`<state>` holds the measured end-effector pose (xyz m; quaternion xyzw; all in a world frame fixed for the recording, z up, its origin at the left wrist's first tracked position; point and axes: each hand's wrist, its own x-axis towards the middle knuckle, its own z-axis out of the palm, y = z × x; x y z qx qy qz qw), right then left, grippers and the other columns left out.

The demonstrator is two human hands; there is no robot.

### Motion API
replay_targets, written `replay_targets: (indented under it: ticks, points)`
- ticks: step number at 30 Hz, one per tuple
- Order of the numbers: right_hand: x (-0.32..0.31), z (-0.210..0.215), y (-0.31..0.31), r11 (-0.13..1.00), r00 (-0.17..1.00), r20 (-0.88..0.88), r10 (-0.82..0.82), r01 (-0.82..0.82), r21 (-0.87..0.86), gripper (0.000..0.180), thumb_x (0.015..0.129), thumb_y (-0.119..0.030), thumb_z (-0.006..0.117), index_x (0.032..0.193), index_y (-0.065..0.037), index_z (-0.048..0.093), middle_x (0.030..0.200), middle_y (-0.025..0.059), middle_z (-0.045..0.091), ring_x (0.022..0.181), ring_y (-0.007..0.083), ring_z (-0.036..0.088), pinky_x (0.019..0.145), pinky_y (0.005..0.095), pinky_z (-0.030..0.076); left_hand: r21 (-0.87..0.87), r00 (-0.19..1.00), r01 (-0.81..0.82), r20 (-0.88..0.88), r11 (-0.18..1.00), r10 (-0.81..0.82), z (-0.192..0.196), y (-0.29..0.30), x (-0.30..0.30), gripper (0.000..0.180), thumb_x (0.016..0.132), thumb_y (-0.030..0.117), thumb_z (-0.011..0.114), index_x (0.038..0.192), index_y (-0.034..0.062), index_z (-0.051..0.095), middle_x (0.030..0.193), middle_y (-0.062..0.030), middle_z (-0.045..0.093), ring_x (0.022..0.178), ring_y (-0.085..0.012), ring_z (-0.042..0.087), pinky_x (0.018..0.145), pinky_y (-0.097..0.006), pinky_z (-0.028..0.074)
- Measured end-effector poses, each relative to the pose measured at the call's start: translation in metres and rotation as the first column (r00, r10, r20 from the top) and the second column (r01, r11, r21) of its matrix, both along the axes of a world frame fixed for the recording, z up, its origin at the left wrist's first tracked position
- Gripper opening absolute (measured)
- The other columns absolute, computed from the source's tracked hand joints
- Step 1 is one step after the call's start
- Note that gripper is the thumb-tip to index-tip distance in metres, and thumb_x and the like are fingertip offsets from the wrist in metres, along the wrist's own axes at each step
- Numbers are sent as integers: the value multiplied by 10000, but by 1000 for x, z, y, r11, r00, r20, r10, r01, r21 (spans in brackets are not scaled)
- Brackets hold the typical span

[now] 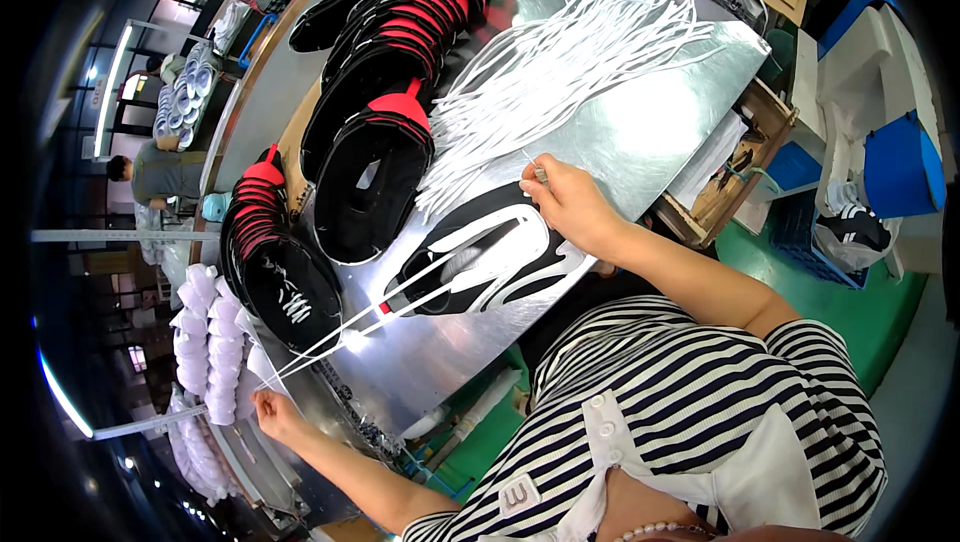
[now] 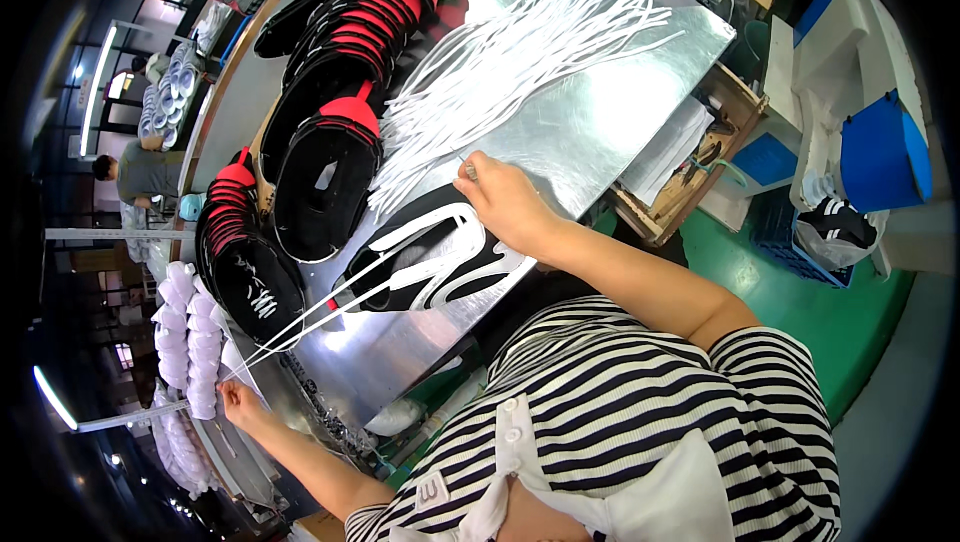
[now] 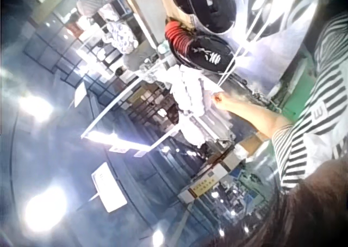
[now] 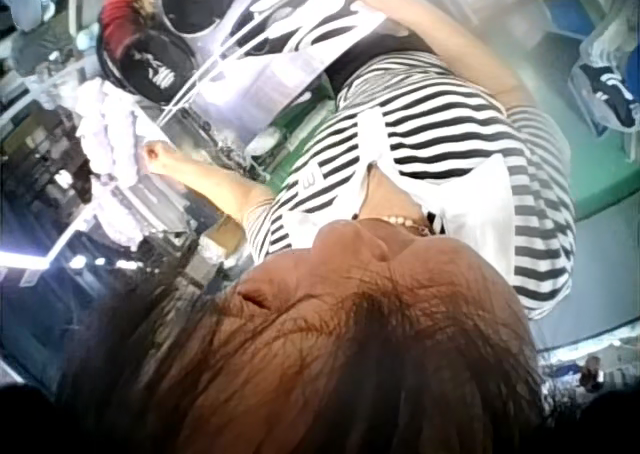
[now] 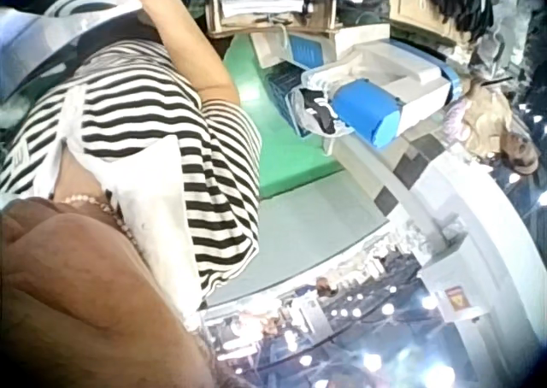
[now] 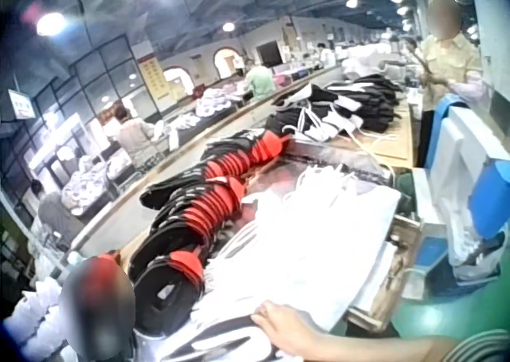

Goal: The person laces a black and white athletic shoe by threading white laces through eyelets and pulling them tight.

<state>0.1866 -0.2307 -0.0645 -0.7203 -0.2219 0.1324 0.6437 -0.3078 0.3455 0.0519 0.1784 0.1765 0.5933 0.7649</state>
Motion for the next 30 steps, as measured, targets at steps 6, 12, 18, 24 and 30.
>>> replay_targets:
  ticks: [6,12,18,24,30]
  points:
    - [17,-1,-14,994,982,-184,-34,15,-104,161,975,-171,585,1009,-15,573,674,29,560,521,77,478,475,247,372,218,844,452,-420,865,-335,-20,-214,259,102,926,15,551,984,-66,575,889,-82,603,746,-125,580,677,-212,509]
    - [47,15,-63,892,847,-455,275,-48,450,209,983,-191,579,1085,-11,612,848,-9,566,598,20,455,455,165,283,418,418,907,-908,-42,-9,12,-438,365,21,845,13,659,850,-8,657,1038,-63,563,713,-66,520,622,-194,403]
    - [-2,25,-50,945,948,-131,289,-261,197,161,911,-149,668,1029,-40,679,787,-22,576,679,37,510,615,193,428,529,515,840,-847,120,130,-36,-456,409,31,832,3,695,852,20,679,973,-34,546,786,-67,500,560,-200,350]
    - [0,18,-26,979,878,-439,190,-137,148,151,887,-143,698,968,-21,661,791,-30,598,696,42,509,619,211,427,551,452,835,-673,-10,586,-41,-433,370,282,834,62,700,1091,-16,612,1075,-184,636,974,-356,611,858,-412,483]
    - [-8,4,-9,991,930,-340,136,-134,28,329,852,-112,701,1150,-11,606,874,42,671,740,95,589,673,241,483,-426,-295,888,-815,171,-498,-58,-396,370,599,985,531,497,1136,-28,649,1091,-138,663,1006,-245,631,896,-346,491]
